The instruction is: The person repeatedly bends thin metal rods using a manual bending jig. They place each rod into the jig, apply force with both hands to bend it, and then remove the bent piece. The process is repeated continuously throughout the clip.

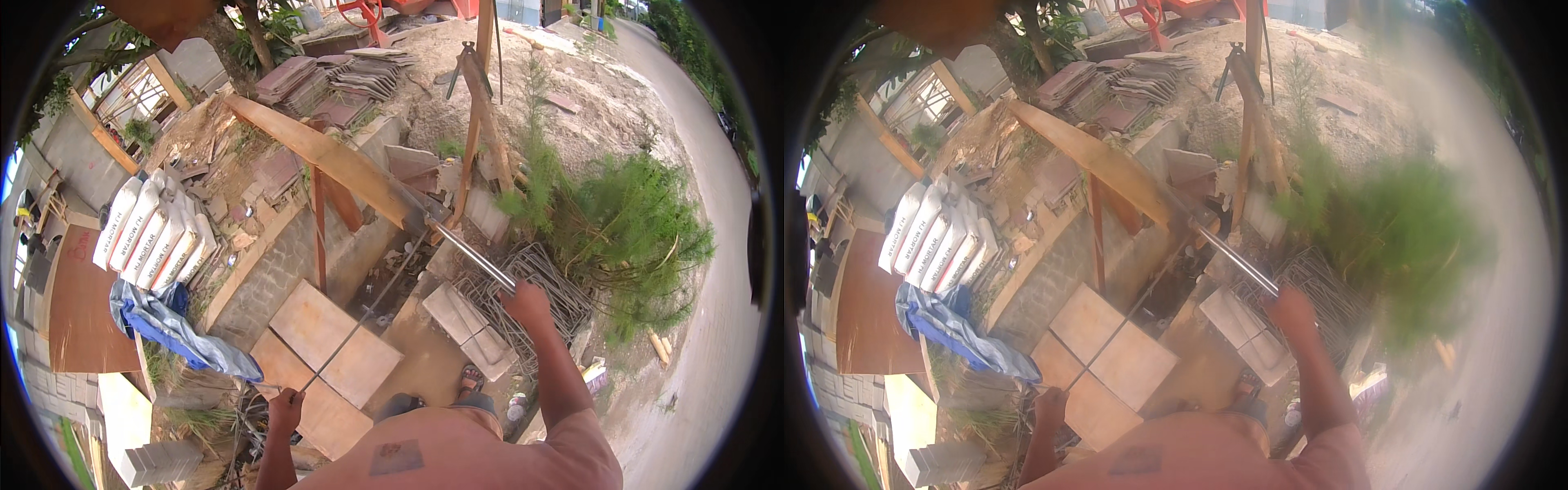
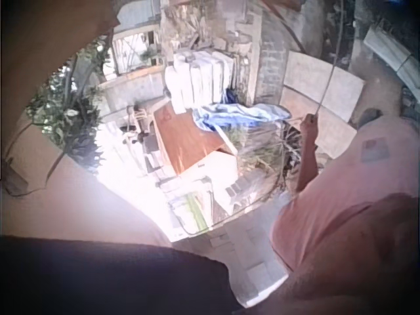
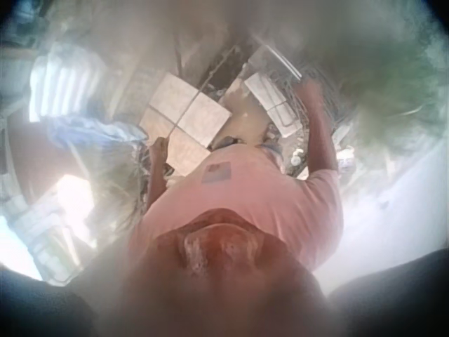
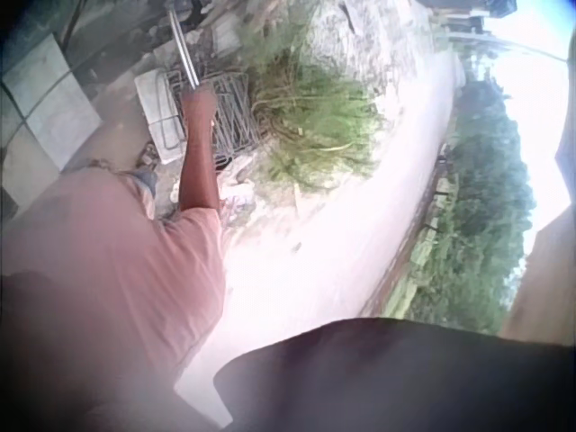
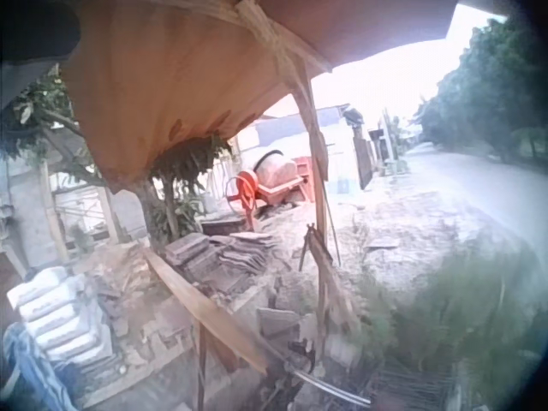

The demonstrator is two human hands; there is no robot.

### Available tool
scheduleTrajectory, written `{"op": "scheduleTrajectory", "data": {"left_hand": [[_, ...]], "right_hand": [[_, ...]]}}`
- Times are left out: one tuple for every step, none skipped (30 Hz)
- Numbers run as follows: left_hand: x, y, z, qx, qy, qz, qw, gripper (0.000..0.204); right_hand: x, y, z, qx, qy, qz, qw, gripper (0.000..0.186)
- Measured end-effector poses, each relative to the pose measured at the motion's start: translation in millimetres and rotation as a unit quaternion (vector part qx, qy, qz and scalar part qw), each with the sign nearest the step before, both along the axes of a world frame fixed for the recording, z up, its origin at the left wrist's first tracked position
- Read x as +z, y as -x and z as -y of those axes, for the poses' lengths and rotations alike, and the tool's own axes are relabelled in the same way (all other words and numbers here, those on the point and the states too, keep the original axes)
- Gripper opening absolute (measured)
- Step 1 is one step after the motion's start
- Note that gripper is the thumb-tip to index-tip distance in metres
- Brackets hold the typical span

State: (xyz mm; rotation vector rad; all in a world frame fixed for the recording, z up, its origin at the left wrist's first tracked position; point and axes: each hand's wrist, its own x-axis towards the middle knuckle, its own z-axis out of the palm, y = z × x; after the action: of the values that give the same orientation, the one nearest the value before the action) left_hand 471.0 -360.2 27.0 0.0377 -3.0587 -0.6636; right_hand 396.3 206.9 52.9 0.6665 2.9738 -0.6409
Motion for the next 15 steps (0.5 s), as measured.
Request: {"op": "scheduleTrajectory", "data": {"left_hand": [[-8, 5, 9, -0.042, 0.003, -0.022, 0.999, 0.025], [-15, 8, 18, -0.081, 0.008, -0.044, 0.996, 0.023], [-16, 8, 18, -0.087, -0.001, -0.040, 0.995, 0.024], [-15, 8, 17, -0.093, -0.009, -0.036, 0.995, 0.024], [-4, 11, 7, -0.053, -0.024, -0.002, 0.998, 0.024], [10, 16, -4, -0.012, -0.033, 0.036, 0.999, 0.025], [18, 21, -7, -0.021, -0.037, 0.048, 0.998, 0.025], [18, 28, -9, -0.031, -0.048, 0.051, 0.997, 0.026], [13, 30, 3, -0.044, -0.046, 0.063, 0.996, 0.026], [3, 35, 12, -0.058, -0.047, 0.069, 0.995, 0.026], [-3, 44, 18, -0.073, -0.051, 0.070, 0.994, 0.027], [-6, 57, 27, -0.109, -0.039, 0.052, 0.992, 0.027], [-8, 70, 39, -0.134, -0.034, 0.028, 0.990, 0.027], [-7, 102, 56, -0.140, 0.008, -0.004, 0.990, 0.026], [-17, 159, 95, -0.207, 0.049, -0.122, 0.969, 0.027]], "right_hand": [[-9, -2, -6, -0.016, -0.006, -0.010, 1.000, 0.047], [-14, -4, -9, -0.037, -0.016, -0.013, 0.999, 0.046], [-16, -8, -8, -0.058, -0.027, -0.015, 0.998, 0.045], [-16, -11, -6, -0.080, -0.037, -0.015, 0.996, 0.044], [-12, -13, -1, -0.098, -0.055, -0.010, 0.994, 0.043], [-12, -12, 4, -0.115, -0.069, 0.001, 0.991, 0.041], [-22, -13, 3, -0.126, -0.088, -0.013, 0.988, 0.039], [-17, -11, 4, -0.128, -0.117, -0.012, 0.985, 0.038], [-20, -11, 7, -0.142, -0.133, -0.009, 0.981, 0.036], [-25, -14, 9, -0.156, -0.152, -0.010, 0.976, 0.035], [-26, -19, 13, -0.172, -0.149, -0.009, 0.974, 0.033], [-28, -25, 20, -0.189, -0.146, -0.006, 0.971, 0.032], [-24, -26, 34, -0.197, -0.148, -0.012, 0.969, 0.031], [-23, -31, 71, -0.218, -0.121, -0.024, 0.968, 0.029], [-14, -35, 117, -0.244, -0.092, -0.039, 0.965, 0.028]]}}
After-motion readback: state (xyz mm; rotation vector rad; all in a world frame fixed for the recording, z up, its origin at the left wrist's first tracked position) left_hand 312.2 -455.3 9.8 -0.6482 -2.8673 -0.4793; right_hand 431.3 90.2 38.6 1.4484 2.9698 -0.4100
